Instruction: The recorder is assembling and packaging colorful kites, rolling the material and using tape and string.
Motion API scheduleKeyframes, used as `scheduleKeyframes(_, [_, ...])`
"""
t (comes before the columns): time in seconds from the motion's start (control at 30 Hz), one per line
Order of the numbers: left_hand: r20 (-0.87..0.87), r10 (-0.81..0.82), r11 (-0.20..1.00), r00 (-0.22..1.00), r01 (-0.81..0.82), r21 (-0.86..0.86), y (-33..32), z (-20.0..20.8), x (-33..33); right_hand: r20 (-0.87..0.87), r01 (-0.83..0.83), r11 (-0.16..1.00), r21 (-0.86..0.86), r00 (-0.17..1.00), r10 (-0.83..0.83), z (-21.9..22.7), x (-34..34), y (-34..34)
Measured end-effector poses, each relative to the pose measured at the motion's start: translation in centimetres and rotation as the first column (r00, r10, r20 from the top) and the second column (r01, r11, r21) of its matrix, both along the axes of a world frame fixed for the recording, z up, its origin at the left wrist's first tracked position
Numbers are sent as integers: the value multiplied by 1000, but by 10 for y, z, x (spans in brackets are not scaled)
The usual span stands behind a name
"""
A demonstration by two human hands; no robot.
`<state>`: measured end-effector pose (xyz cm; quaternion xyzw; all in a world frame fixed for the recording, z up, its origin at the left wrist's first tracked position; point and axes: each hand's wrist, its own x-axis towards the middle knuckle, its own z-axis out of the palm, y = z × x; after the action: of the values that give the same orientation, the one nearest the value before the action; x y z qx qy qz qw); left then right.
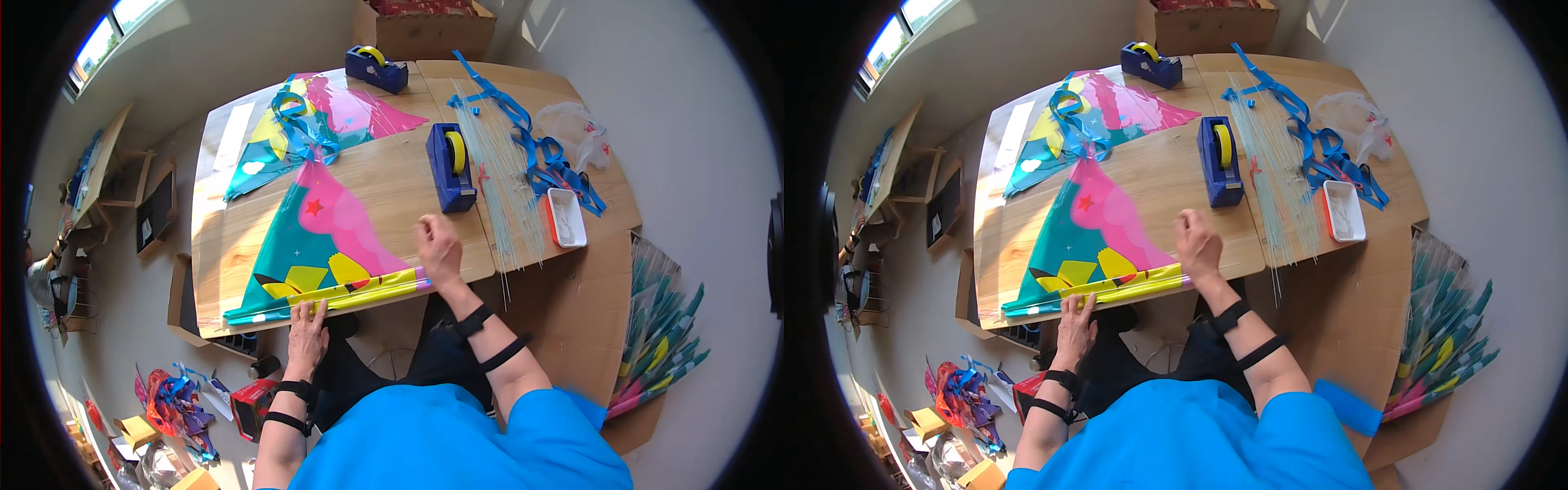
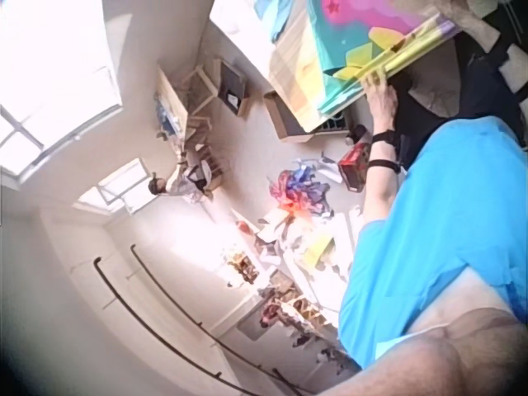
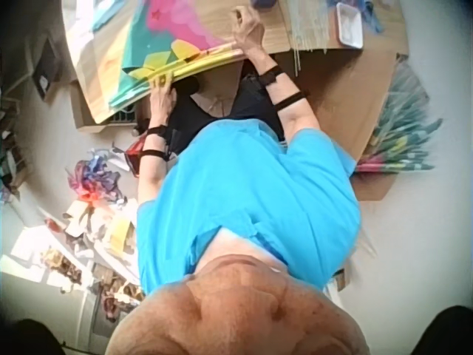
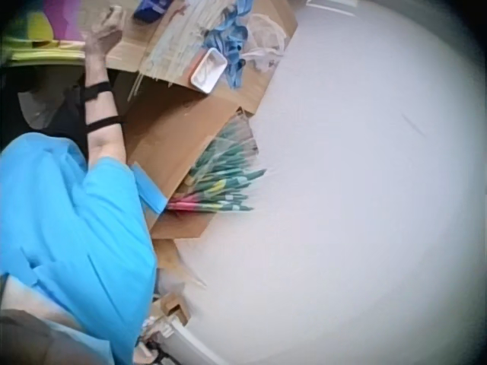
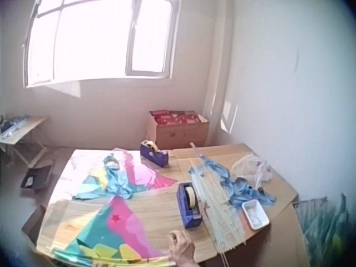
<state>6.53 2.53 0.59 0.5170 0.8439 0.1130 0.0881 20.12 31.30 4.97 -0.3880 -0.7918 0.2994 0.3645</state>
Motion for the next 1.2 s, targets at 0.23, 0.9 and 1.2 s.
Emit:
scheduleKeyframes(0.23, [41, -21, 1000, 999, 21, -10, 8, 3, 2, 179, 159, 834, -529, 981, -74, -20, 60, 212])
scheduleKeyframes(0.9, [57, -21, 996, 998, 26, -87, 3, 6, -2, -15, 34, 411, -911, 993, -117, 15, 49, 181])
scheduleKeyframes(1.2, [41, -43, 994, 998, 47, -95, 3, 5, -3, -30, -26, 427, -904, 1000, -4, -15, 69, 159])
